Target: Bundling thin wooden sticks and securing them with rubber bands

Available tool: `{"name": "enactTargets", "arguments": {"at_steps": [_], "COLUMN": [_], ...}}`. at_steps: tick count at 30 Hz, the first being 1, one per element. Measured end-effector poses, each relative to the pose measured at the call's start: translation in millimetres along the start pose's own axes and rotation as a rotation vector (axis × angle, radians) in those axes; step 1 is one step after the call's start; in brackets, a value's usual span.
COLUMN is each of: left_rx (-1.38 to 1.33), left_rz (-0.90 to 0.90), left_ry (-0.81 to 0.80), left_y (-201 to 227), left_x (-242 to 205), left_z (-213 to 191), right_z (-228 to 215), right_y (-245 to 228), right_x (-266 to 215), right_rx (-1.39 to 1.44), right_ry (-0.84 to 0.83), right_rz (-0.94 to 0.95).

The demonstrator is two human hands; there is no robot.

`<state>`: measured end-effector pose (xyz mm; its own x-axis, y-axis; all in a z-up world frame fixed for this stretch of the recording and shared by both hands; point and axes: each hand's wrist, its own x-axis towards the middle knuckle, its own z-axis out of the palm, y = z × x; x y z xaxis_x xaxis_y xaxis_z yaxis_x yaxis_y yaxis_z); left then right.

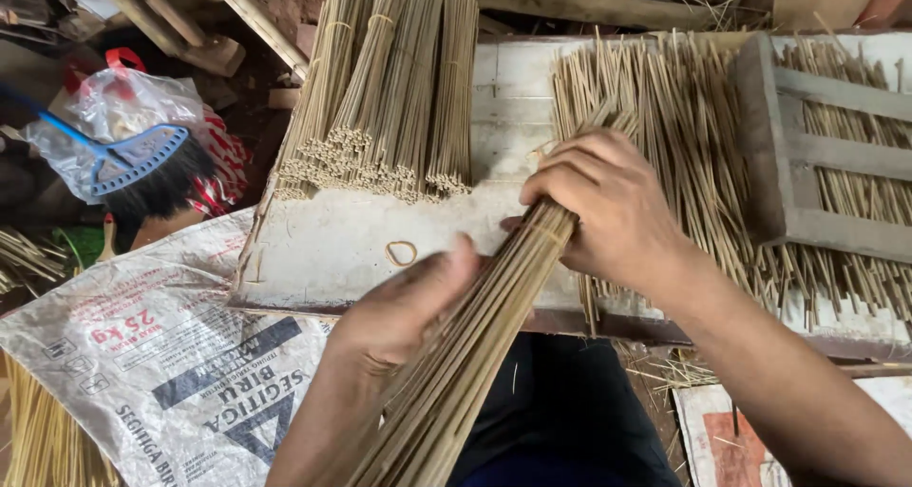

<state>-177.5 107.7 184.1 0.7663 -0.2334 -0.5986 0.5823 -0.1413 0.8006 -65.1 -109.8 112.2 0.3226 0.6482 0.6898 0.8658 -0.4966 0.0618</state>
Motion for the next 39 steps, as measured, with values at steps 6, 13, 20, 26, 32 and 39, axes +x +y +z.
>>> {"name": "enactTargets", "arguments": {"at_steps": [6,13,20,26,32,39], "left_rx": [0.014,-0.416,-0.164,-0.19,0.089,0.096], "left_rz": [1.322,1.218,1.079,0.983,0.965,1.083], "left_ry": [-0.005,-0.333,0.512,0.331,0.325,-0.013], "left_y": [-13,40,56,64,72,69], "left_x": [42,92,97,94,79,91], "left_z": [-17,-16,12,8,16,19], "right_z": [6,18,35,58,11,23], "right_y": [-50,-70,-64,-50,-45,-45], "right_x": [19,17,41,20,55,37], "right_rx": [0.773,1.06,0.702,1.035,0.879,1.013], "right_ry": [-0.261,-0.365,-0.348,-0.242,-0.174,-0.025], "right_rz": [0.743,0.959,1.305,0.993,1.121,0.828]}}
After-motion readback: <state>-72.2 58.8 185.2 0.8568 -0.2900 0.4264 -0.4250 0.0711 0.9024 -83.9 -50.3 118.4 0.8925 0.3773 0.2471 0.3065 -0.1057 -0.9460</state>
